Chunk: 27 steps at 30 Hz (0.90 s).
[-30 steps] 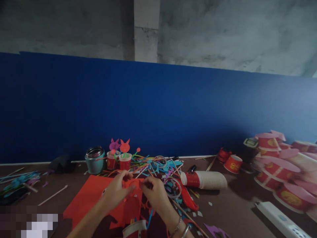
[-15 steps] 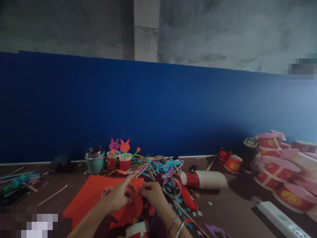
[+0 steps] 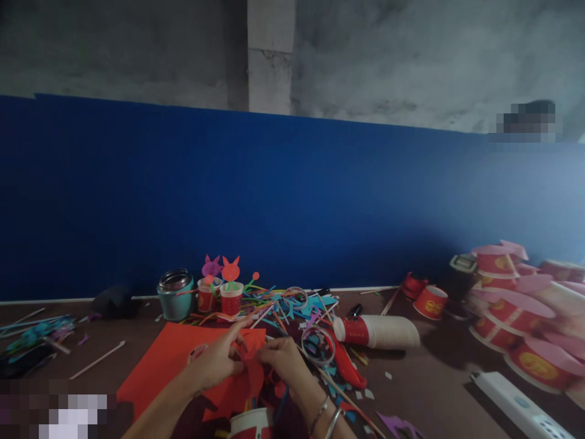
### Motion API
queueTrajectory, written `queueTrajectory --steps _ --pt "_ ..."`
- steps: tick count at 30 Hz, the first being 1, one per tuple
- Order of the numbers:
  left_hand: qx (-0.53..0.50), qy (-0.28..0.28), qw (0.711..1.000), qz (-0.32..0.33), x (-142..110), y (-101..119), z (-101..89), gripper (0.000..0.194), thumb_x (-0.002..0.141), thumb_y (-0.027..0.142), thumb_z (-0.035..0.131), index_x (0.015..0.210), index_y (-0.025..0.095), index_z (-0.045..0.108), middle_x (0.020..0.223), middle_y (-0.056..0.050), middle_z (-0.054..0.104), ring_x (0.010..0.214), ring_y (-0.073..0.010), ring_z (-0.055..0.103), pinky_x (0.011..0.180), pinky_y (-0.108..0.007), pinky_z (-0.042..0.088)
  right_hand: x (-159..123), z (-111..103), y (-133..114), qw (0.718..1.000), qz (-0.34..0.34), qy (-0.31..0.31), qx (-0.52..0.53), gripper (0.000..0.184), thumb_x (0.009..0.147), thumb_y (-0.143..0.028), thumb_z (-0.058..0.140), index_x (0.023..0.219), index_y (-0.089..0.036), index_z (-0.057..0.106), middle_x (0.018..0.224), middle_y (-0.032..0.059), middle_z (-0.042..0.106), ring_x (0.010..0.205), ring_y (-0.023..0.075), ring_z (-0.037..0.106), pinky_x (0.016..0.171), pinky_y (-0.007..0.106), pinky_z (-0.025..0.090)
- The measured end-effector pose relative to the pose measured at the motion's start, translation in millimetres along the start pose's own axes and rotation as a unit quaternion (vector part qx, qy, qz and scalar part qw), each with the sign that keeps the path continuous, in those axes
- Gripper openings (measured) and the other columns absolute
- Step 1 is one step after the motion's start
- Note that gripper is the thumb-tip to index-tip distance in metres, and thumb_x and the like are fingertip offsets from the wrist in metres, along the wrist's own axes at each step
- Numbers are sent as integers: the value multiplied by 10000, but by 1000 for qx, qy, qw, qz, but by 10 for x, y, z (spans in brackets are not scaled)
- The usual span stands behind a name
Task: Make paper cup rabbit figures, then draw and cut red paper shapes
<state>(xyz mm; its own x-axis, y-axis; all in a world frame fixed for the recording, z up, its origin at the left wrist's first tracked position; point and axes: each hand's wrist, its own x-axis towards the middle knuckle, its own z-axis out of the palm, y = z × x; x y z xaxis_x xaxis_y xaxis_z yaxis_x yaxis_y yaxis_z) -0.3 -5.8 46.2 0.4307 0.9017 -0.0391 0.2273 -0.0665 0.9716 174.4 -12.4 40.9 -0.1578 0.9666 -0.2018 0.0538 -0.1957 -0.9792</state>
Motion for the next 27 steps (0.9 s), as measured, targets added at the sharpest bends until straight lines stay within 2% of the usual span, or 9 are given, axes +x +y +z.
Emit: queueTrajectory --steps 10,16,21,24,27 --pt "-21 6 1000 -15 -2 29 -3 842 532 -25 518 1326 207 360 784 38 493 581 -75 502 506 -193 319 -16 -1 -28 998 46 1 53 61 523 -154 646 470 -156 676 421 -35 579 407 77 450 439 210 304" --pt "-42 1 999 -33 -27 100 -20 866 523 -8 535 1338 219 354 803 37 491 578 -76 516 509 -201 327 -5 -20 -28 996 73 -21 44 62 537 -160 631 488 -144 665 384 -39 550 344 72 424 365 203 240" --pt "-49 3 998 -31 -36 126 -31 857 513 -11 537 1323 216 374 781 39 494 585 -85 522 523 -207 340 -10 -19 -37 995 81 -31 51 43 529 -168 619 494 -148 633 392 -46 548 327 62 413 359 195 255" --pt "-36 9 999 -36 -35 141 -31 843 517 -11 541 1311 226 385 792 39 497 586 -84 529 521 -207 337 -22 -14 -43 996 72 -39 41 49 527 -184 617 497 -152 594 398 -60 532 317 51 395 357 190 239" --pt "-27 8 999 -37 -37 152 -19 844 527 -5 555 1319 224 372 787 39 505 584 -86 533 507 -208 319 -34 4 -45 998 34 -42 23 109 513 -186 636 487 -158 534 406 -70 515 345 40 382 376 183 233"
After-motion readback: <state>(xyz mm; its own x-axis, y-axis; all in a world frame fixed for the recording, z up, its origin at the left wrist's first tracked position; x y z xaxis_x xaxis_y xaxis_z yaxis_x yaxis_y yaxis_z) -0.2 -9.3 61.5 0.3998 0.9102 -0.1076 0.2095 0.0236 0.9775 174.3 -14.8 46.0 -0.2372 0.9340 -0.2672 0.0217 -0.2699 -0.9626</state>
